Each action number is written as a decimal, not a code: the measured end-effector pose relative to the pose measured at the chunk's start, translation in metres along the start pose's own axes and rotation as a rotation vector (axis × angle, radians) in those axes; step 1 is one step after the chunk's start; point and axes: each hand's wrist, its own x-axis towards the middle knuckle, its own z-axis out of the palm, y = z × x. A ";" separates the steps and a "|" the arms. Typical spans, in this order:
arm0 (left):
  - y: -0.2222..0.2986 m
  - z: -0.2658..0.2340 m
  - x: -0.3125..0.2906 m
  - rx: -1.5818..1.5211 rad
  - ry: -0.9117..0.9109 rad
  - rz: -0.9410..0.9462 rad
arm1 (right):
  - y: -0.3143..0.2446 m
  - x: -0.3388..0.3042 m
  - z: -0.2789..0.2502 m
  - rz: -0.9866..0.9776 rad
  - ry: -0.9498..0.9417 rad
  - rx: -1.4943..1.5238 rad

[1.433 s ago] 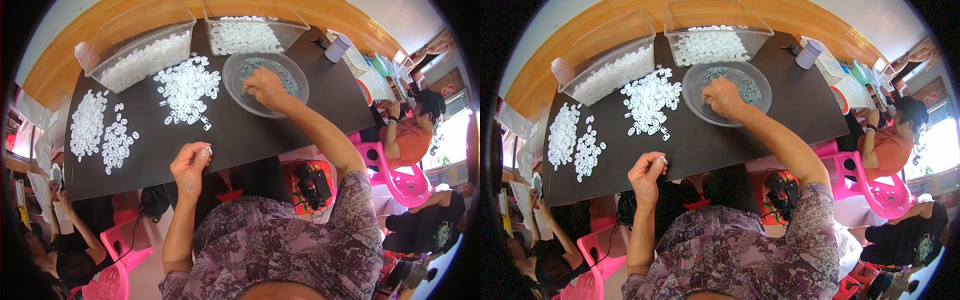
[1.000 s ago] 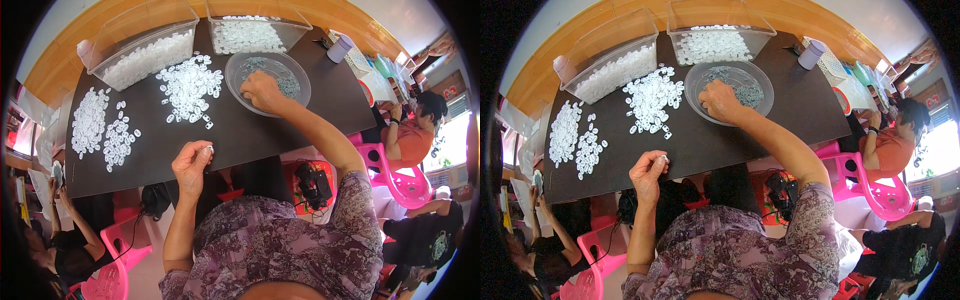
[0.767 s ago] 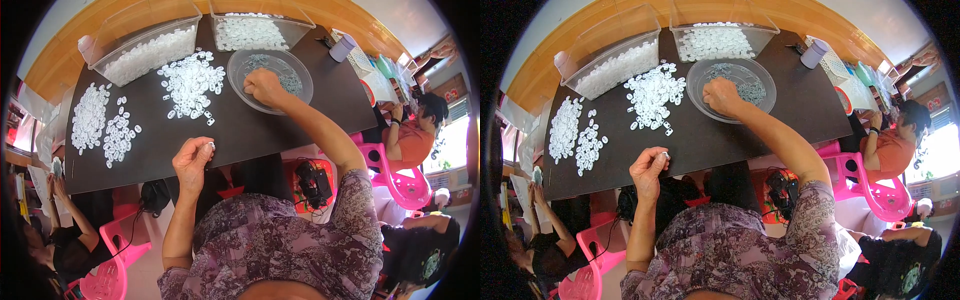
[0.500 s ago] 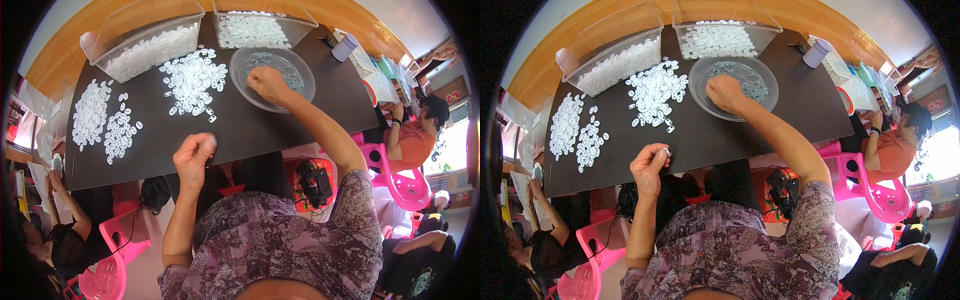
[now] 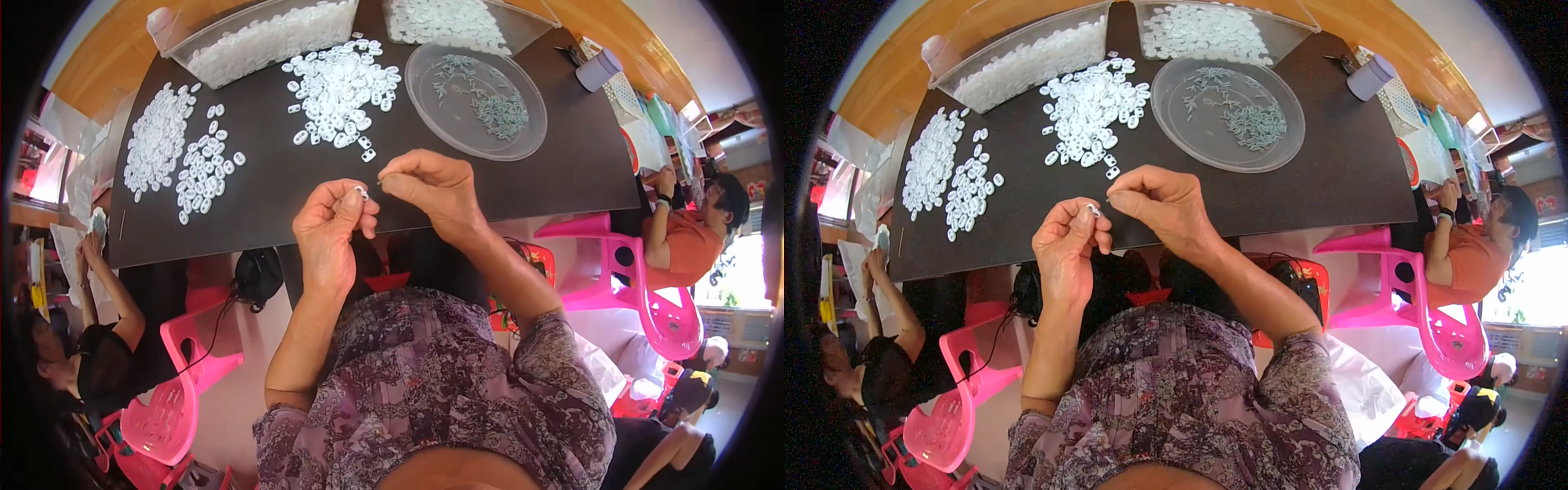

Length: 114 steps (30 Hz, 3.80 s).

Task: The recorder is assembling small white plastic components by manually inserting tiny grey pieces into them.

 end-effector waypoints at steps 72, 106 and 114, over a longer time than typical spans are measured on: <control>-0.015 -0.015 -0.016 0.146 0.158 0.241 | 0.017 -0.006 0.044 -0.056 -0.027 -0.395; -0.004 -0.031 -0.013 0.014 0.178 0.175 | 0.034 0.072 0.044 -0.636 -0.109 -1.163; -0.004 -0.031 -0.014 0.000 0.178 0.164 | 0.031 0.080 0.038 -0.462 -0.097 -0.944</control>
